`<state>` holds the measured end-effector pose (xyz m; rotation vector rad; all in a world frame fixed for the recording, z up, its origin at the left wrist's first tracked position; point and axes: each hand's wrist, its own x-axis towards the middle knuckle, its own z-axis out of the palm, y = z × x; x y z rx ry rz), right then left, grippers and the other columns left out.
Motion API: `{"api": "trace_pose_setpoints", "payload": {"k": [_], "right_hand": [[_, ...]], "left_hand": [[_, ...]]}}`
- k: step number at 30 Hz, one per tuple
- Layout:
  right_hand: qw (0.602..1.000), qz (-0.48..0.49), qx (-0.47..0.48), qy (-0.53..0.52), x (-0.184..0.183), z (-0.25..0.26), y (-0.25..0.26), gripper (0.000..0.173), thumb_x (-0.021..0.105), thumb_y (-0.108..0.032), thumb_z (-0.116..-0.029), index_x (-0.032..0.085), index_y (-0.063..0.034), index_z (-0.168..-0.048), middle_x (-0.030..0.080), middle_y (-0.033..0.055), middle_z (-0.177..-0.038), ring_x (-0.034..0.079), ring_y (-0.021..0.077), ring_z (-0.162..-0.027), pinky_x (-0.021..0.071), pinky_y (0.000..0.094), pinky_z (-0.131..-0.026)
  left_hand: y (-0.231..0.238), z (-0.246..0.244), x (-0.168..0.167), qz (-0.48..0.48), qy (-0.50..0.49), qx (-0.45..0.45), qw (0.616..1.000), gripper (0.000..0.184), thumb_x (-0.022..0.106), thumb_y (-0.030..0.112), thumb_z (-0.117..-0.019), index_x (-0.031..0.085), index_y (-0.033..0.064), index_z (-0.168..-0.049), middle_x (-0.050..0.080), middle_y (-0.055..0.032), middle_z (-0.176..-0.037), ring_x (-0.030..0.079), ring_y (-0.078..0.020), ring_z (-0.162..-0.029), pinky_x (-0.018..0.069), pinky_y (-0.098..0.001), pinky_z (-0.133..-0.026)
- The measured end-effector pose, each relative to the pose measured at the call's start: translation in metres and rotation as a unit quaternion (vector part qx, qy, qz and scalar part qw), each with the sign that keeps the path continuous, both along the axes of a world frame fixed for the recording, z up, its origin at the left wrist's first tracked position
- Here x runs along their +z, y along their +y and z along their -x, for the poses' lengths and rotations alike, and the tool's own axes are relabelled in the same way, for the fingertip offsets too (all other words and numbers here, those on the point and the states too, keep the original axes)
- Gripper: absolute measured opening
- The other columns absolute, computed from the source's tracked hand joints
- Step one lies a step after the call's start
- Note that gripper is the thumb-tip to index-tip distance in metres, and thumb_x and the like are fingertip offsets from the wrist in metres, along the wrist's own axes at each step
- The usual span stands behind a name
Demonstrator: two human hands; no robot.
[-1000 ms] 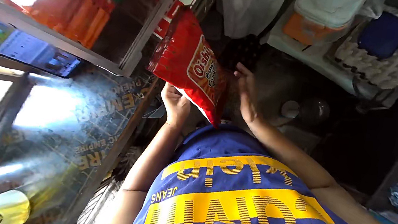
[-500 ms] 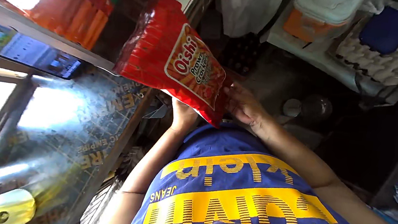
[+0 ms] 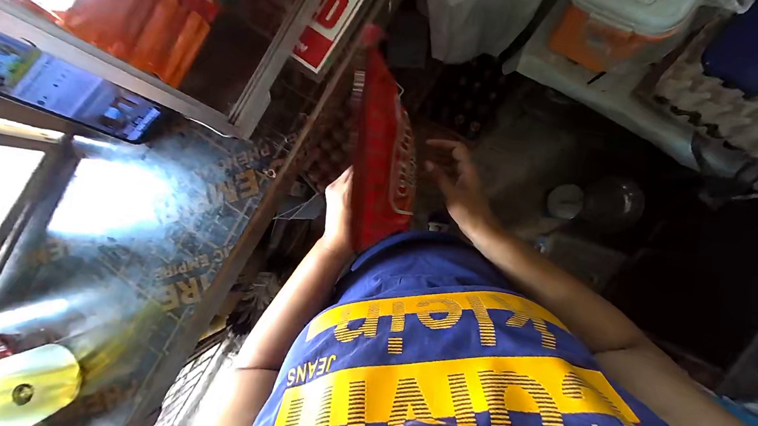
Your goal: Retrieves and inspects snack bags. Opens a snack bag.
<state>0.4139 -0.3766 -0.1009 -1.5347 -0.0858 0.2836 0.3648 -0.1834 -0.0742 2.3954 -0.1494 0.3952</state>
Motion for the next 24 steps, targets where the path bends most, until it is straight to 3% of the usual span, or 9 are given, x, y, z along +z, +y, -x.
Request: {"api": "trace_pose_setpoints", "payload": {"k": [1,3,7,10,12,15,17,20,24], "right_hand": [[1.0,-0.007,0.0,0.004,0.0,0.001,0.0,0.036,0.057,-0.012,-0.102,0.056,0.0001,-0.136,0.057,0.0142,-0.133,0.063,0.0125,-0.109,0.0559,0.0277,-0.09],[0.999,-0.029,-0.002,0.014,0.0,0.002,-0.003,0.031,0.053,-0.01,-0.1036,0.056,0.0003,-0.133,0.061,0.0101,-0.125,0.064,0.0087,-0.103,0.0559,0.0262,-0.088],[0.993,-0.108,-0.037,-0.006,0.01,0.002,-0.015,0.024,0.048,-0.009,-0.1054,0.058,-0.0014,-0.126,0.068,0.0006,-0.11,0.068,0.0054,-0.094,0.0595,0.0271,-0.087],[0.985,-0.144,-0.09,-0.032,0.026,-0.002,-0.031,0.021,0.038,-0.011,-0.1089,0.057,-0.0094,-0.119,0.068,-0.0103,-0.097,0.067,-0.0017,-0.089,0.0583,0.0215,-0.084],[0.981,-0.132,-0.119,-0.074,0.03,-0.007,-0.042,0.026,0.034,-0.01,-0.1095,0.056,-0.0056,-0.122,0.068,-0.0069,-0.102,0.066,0.0001,-0.094,0.0574,0.0227,-0.088],[0.956,0.051,-0.165,-0.236,0.024,-0.015,-0.062,0.029,0.049,-0.012,-0.1057,0.058,0.0061,-0.126,0.061,0.0125,-0.131,0.062,0.0128,-0.115,0.0543,0.0279,-0.093],[0.908,0.21,-0.135,-0.336,0.04,-0.013,-0.073,0.03,0.059,-0.019,-0.1019,0.065,0.0046,-0.12,0.058,0.0257,-0.135,0.059,0.028,-0.123,0.052,0.0368,-0.098],[0.867,0.316,0.011,-0.384,0.058,-0.003,-0.064,0.028,0.068,-0.031,-0.0971,0.076,-0.0085,-0.111,0.071,0.0157,-0.12,0.064,0.0322,-0.115,0.0478,0.0519,-0.099],[0.812,0.381,0.092,-0.432,0.033,0.005,-0.043,0.022,0.068,-0.028,-0.0981,0.076,-0.0078,-0.103,0.072,0.0127,-0.102,0.068,0.0324,-0.099,0.0509,0.0508,-0.09]], "left_hand": [[-0.002,-0.004,0.001,-0.003,-0.053,-0.018,0.998,0.02,0.069,0.008,-0.086,0.07,-0.0087,-0.097,0.073,-0.0204,-0.089,0.073,-0.0257,-0.081,0.0598,-0.0374,-0.075],[-0.005,-0.007,0.009,-0.014,-0.092,-0.043,0.995,0.011,0.067,0.001,-0.0864,0.07,-0.0075,-0.093,0.072,-0.0189,-0.084,0.071,-0.0222,-0.076,0.0573,-0.0302,-0.072],[0.007,-0.008,-0.004,-0.045,-0.096,-0.071,0.992,0.006,0.068,-0.002,-0.0885,0.07,-0.0054,-0.093,0.075,-0.0196,-0.098,0.074,-0.0261,-0.09,0.0605,-0.0331,-0.082],[0.017,-0.008,-0.006,-0.074,-0.103,-0.081,0.989,0.004,0.066,-0.002,-0.0904,0.07,-0.0041,-0.091,0.074,-0.0193,-0.097,0.073,-0.0286,-0.092,0.0589,-0.0354,-0.084],[0.021,-0.009,-0.005,-0.08,-0.102,-0.088,0.988,0.005,0.066,-0.001,-0.0915,0.07,-0.0034,-0.092,0.074,-0.019,-0.094,0.071,-0.0306,-0.091,0.0568,-0.0382,-0.085],[0.023,-0.009,-0.006,-0.072,-0.105,-0.095,0.987,0.004,0.067,-0.001,-0.0906,0.07,-0.0031,-0.09,0.073,-0.0186,-0.091,0.07,-0.031,-0.09,0.0565,-0.0377,-0.085],[0.021,-0.009,-0.006,-0.067,-0.103,-0.108,0.987,0.004,0.067,-0.001,-0.0903,0.07,-0.0035,-0.089,0.072,-0.0188,-0.089,0.069,-0.0311,-0.088,0.0561,-0.0383,-0.084],[0.017,-0.01,-0.007,-0.071,-0.1,-0.128,0.984,0.003,0.067,-0.001,-0.0893,0.069,-0.002,-0.087,0.07,-0.0176,-0.085,0.068,-0.031,-0.086,0.0548,-0.0381,-0.082],[0.01,-0.011,-0.005,-0.061,-0.102,-0.15,0.982,0.003,0.067,0.0,-0.0887,0.07,-0.0018,-0.088,0.07,-0.0173,-0.084,0.067,-0.03,-0.086,0.0545,-0.036,-0.081]]}}
